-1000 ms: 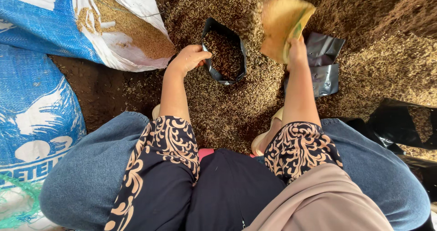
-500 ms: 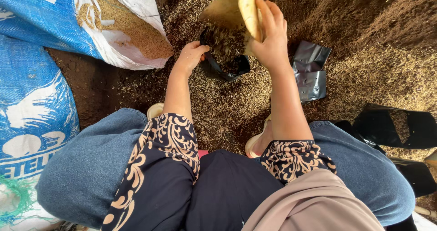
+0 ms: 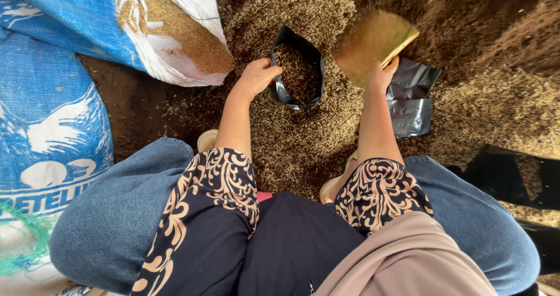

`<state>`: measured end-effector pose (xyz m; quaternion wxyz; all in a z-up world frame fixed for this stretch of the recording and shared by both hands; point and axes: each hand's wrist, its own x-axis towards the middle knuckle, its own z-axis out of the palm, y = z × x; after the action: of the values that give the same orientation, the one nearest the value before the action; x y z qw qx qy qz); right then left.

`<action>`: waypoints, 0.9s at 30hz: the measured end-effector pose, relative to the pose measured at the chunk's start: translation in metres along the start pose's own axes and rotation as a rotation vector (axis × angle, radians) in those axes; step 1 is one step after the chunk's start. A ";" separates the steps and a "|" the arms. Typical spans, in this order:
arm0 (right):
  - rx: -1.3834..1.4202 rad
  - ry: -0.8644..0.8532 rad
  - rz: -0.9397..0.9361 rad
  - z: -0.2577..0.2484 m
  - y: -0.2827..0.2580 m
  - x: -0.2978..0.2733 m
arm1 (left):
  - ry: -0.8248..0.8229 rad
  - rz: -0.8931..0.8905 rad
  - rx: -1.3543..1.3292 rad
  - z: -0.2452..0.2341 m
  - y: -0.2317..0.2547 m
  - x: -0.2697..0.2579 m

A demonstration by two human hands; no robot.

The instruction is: The person scoops grains from a large pile using a scoop and pours them into small black plastic bags. The person then folds the top of each bag to close it and places the filled bag aside. This process is repeated for multiple bags.

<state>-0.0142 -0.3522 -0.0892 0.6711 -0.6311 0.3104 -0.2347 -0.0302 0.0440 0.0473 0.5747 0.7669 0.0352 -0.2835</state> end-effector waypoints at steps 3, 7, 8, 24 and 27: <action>-0.653 -0.090 0.024 0.000 0.006 -0.019 | -0.193 -0.057 0.360 -0.004 0.004 -0.005; -0.580 -0.385 -0.002 0.039 -0.066 -0.055 | -0.224 -0.055 0.394 -0.005 0.006 -0.003; -0.585 -0.517 0.016 0.050 -0.086 -0.067 | -0.204 -0.049 0.392 -0.005 0.005 -0.003; -1.079 -0.618 -0.252 0.074 -0.123 -0.095 | 0.187 0.013 -0.048 -0.006 -0.002 0.026; -1.028 -0.507 -0.211 0.077 -0.128 -0.101 | 0.144 0.059 0.032 -0.013 -0.010 0.026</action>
<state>-0.0199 -0.2387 0.0511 0.3049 -0.9398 0.1495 0.0387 -0.0069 0.0521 0.0286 0.5666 0.7950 0.0494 -0.2110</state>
